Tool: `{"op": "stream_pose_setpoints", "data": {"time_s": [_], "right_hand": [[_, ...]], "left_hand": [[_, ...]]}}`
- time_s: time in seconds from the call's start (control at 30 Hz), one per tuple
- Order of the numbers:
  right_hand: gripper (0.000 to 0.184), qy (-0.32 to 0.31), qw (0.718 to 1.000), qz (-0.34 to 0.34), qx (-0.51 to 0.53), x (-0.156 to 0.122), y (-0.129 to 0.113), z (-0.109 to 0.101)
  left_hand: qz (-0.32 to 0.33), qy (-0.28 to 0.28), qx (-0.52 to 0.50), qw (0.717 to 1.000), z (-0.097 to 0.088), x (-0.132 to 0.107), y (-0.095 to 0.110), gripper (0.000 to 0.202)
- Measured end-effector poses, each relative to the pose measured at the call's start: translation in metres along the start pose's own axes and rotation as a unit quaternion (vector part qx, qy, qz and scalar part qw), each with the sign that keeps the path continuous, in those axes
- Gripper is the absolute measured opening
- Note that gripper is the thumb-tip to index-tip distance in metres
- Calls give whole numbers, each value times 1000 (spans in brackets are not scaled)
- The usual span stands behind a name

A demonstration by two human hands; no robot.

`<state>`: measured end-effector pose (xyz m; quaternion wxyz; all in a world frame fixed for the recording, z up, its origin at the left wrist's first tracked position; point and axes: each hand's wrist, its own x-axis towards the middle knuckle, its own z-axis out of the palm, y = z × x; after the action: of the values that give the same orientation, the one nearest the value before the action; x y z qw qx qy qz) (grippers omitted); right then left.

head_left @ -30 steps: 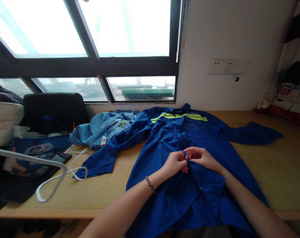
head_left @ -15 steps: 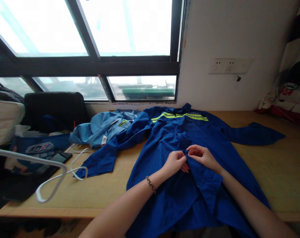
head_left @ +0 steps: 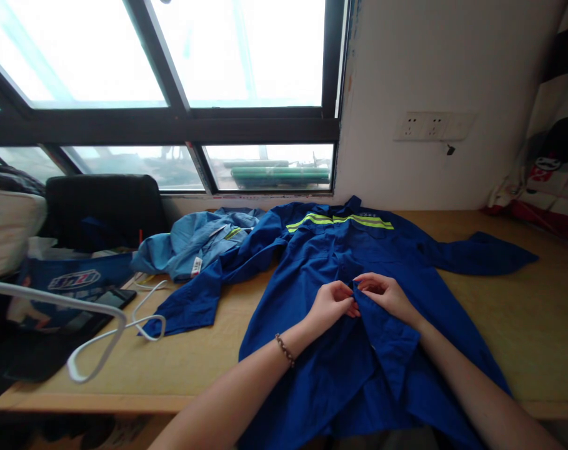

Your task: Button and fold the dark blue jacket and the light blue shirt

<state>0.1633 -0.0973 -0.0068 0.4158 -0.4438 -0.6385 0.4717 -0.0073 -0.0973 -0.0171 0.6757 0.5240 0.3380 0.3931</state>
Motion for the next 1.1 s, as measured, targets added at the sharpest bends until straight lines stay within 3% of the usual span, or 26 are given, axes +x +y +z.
{"op": "stream_pose_setpoints", "data": {"time_s": [0.13, 0.33, 0.47, 0.67, 0.77, 1.1], "right_hand": [[35, -16, 1000, 23, 13, 0, 4, 2], [30, -10, 1000, 3, -5, 1, 13, 4], [27, -2, 995, -50, -89, -2, 10, 9], [25, -12, 957, -156, -246, -7, -4, 20], [25, 4, 964, -145, -223, -7, -6, 20], [25, 9, 987, -100, -127, -6, -3, 15]], "left_hand": [[21, 35, 1, 999, 1, 0, 1, 16], [-14, 49, 21, 998, -3, 1, 2, 17], [-30, 56, 35, 997, -1, 0, 2, 24], [-51, 113, 56, 991, -2, 3, -7, 18], [-69, 126, 25, 989, -3, 2, -4, 15], [-124, 92, -94, 984, -5, 2, 2, 27]]}}
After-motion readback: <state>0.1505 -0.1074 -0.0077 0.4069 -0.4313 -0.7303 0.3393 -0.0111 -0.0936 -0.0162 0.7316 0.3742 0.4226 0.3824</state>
